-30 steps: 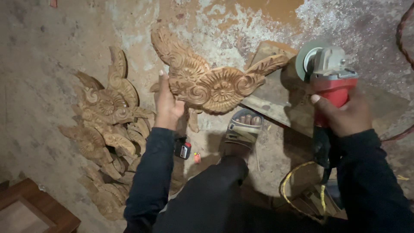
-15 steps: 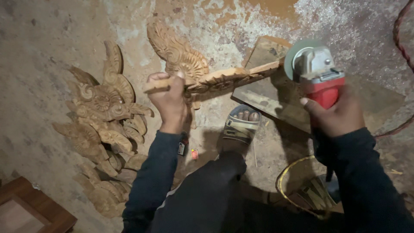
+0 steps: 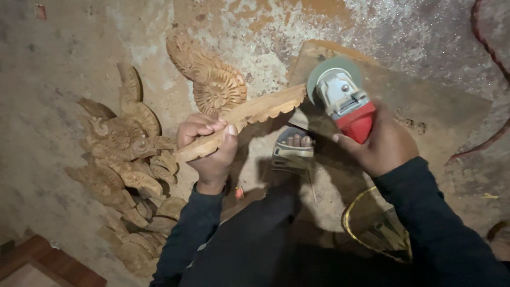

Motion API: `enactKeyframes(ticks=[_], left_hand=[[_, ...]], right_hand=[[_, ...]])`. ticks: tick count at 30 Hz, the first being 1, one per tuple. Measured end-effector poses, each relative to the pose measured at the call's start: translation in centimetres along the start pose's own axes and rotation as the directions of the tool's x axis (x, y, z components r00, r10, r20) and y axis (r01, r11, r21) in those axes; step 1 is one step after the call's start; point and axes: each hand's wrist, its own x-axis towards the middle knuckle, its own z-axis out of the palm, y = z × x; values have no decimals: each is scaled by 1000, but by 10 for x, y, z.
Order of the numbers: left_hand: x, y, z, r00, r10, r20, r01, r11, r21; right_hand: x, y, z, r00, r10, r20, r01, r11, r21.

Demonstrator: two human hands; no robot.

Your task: The person uses a handheld angle grinder with a sanding disc to smooth the edges and surfaces of a carved wooden piece. They hold the wood with one hand and guide the tool with the other, repeatedly repositioning the piece to access different areas.

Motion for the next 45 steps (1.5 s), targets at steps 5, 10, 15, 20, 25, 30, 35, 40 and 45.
enactKeyframes(ticks=[5, 10, 15, 20, 25, 30, 35, 40, 45], left_hand=[[1, 3, 1, 999, 22, 24, -21, 1000, -20], [0, 4, 2, 1000, 18, 25, -17, 1000, -21], [-1, 0, 0, 1000, 14, 9, -14, 1000, 7], [4, -12, -4, 1000, -1, -3, 1, 999, -51], [5, -26, -10, 998, -47, -33, 47, 999, -5], [7, -37, -15, 995, -83, -61, 85, 996, 25], [14, -63, -19, 904, -353, -241, 368, 930, 18], [10, -128, -34, 453, -882, -133, 663, 432, -611], [-30, -201, -52, 263, -964, -32, 825, 242, -510]], right_hand=[[3, -2, 2, 994, 72, 85, -67, 996, -57], [4, -3, 3, 987, 103, 127, -94, 993, -77], [2, 1, 5, 991, 86, 101, -87, 996, 6], [4, 20, 8, 998, 56, 39, -60, 989, 137], [9, 48, 9, 986, 151, 72, -166, 944, 286], [17, 76, 12, 971, 208, 121, -236, 921, 311], [21, 88, 15, 982, 189, -6, -176, 925, 337], [19, 84, 5, 987, 128, -92, -79, 905, 418], [16, 87, 4, 975, 202, -89, -120, 824, 553]])
